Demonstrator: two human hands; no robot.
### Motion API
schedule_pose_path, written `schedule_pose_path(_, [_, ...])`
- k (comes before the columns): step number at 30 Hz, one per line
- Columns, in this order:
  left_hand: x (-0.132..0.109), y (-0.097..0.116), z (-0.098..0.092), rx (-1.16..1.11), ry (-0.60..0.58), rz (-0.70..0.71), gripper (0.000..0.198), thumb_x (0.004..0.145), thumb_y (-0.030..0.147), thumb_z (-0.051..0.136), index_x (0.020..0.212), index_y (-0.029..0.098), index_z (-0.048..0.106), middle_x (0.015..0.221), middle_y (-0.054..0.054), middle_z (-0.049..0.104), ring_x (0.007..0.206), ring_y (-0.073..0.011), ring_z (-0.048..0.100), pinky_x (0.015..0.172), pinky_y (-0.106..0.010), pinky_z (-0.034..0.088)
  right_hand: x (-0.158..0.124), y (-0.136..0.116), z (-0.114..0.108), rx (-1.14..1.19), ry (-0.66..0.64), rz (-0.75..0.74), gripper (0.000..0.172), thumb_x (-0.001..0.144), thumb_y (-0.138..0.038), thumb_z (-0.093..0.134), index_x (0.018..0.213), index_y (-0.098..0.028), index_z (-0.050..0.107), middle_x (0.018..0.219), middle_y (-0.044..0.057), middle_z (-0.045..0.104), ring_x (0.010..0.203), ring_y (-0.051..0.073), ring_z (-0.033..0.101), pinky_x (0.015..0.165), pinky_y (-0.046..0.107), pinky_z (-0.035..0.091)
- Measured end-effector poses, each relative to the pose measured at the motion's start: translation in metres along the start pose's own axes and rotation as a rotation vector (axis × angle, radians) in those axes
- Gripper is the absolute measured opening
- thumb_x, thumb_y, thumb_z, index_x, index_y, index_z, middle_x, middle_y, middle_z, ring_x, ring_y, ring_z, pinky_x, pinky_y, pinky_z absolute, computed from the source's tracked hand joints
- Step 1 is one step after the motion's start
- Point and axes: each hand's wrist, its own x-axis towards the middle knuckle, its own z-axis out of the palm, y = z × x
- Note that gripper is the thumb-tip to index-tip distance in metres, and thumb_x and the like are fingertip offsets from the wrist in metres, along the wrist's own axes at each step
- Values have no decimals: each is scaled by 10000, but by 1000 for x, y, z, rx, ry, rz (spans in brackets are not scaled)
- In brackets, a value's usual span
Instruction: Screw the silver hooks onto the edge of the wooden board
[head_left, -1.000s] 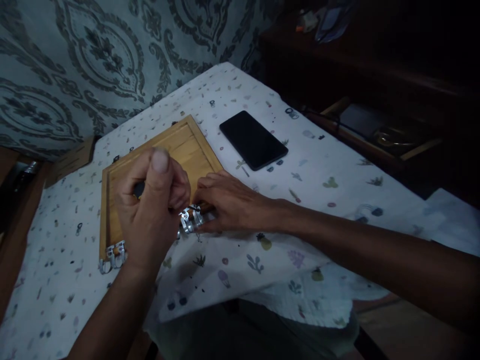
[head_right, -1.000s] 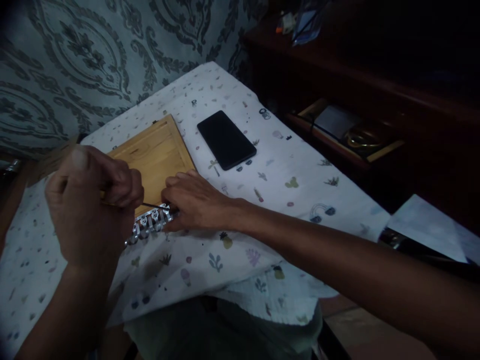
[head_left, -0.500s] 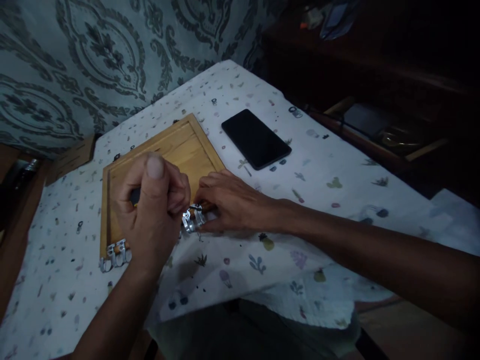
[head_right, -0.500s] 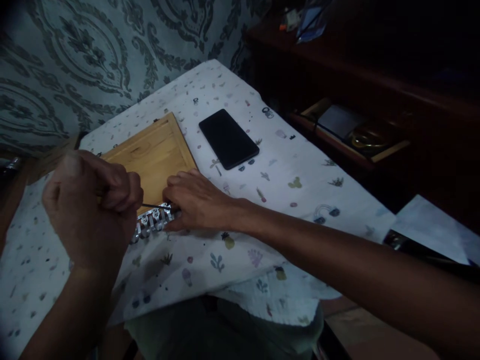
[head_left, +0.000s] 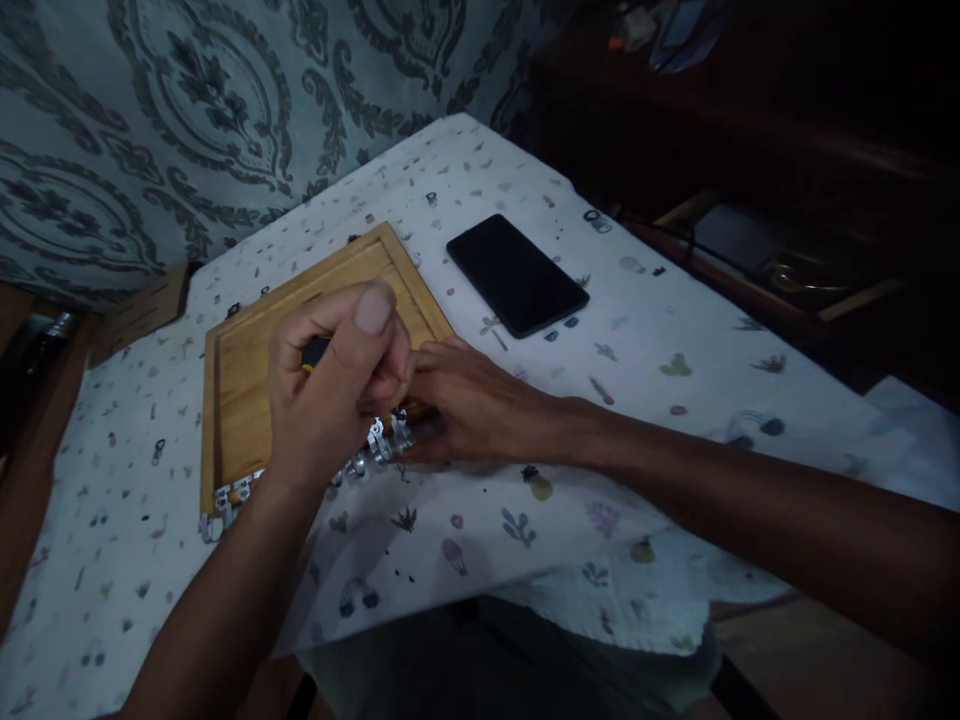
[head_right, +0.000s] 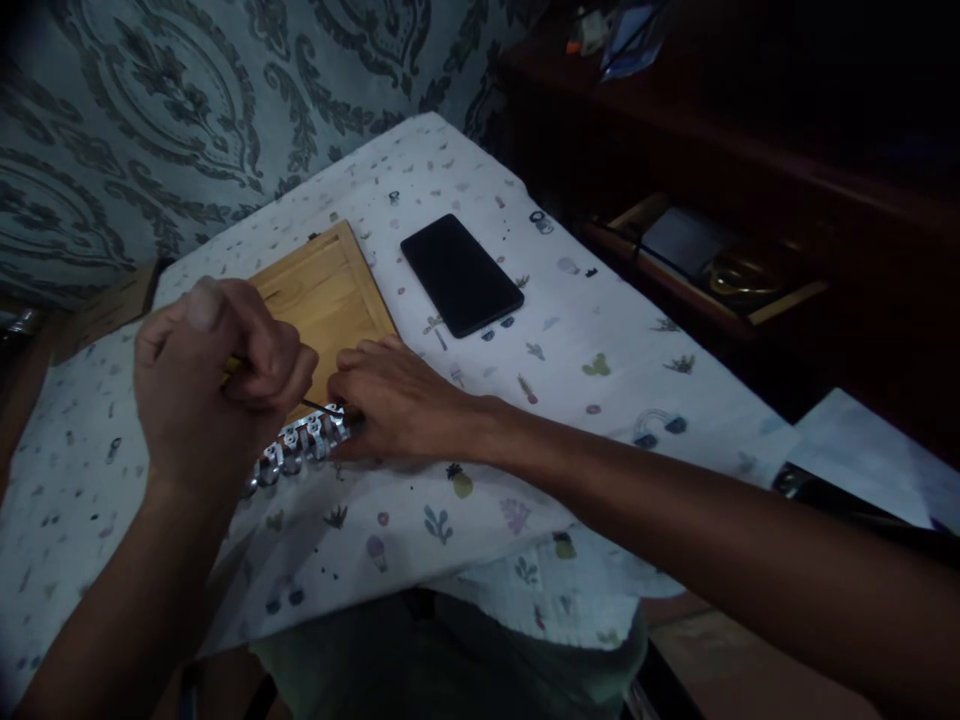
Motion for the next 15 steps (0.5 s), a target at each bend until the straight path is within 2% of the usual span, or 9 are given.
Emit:
schedule_pose_path(4, [-1, 1, -2, -29, -46, -10, 470, 834, 403, 769, 505, 158, 539, 456, 43, 376, 366, -21, 191, 328, -194, 153, 0, -4, -2, -48, -29, 33, 277, 828, -393, 767, 958, -154, 715, 975, 64, 646, 943, 236, 553, 912, 417, 375])
schedule_pose_path(7, [0, 0, -6, -41, -95, -32, 471, 853, 398, 756, 508, 156, 545, 460, 41, 364, 362, -25, 205, 335, -188, 158, 1, -6, -4, -55, -40, 29, 231, 843, -389, 751, 857, -166, 694, 916, 45, 643, 884, 210, 544, 848, 383, 383])
schedule_pose_path(10, [0, 1, -11, -39, -170, -37, 481, 884, 397, 729, 516, 154, 539, 457, 37, 346, 363, -29, 213, 356, -199, 186, 1, -5, -3, -40, -15, 11, 212, 847, -381, 744, 850, -176, 688, 888, 34, 643, 847, 198, 537, 801, 360, 386])
schedule_pose_path(13, [0, 3, -14, -14, -240, -36, 499, 903, 436, 697, 521, 158, 535, 450, 42, 308, 360, -31, 189, 365, -220, 196, 0, -3, -1, -36, 15, 1, 203, 832, -364, 757, 864, -176, 687, 904, 44, 646, 870, 211, 541, 816, 367, 388])
schedule_pose_path(15, [-1, 3, -15, 3, -224, -20, 491, 902, 431, 688, 522, 168, 522, 453, 52, 279, 360, -34, 162, 358, -228, 187, 0, -3, -1, -17, 24, 2, 210, 819, -359, 771, 856, -172, 683, 919, 50, 643, 894, 221, 541, 848, 380, 381])
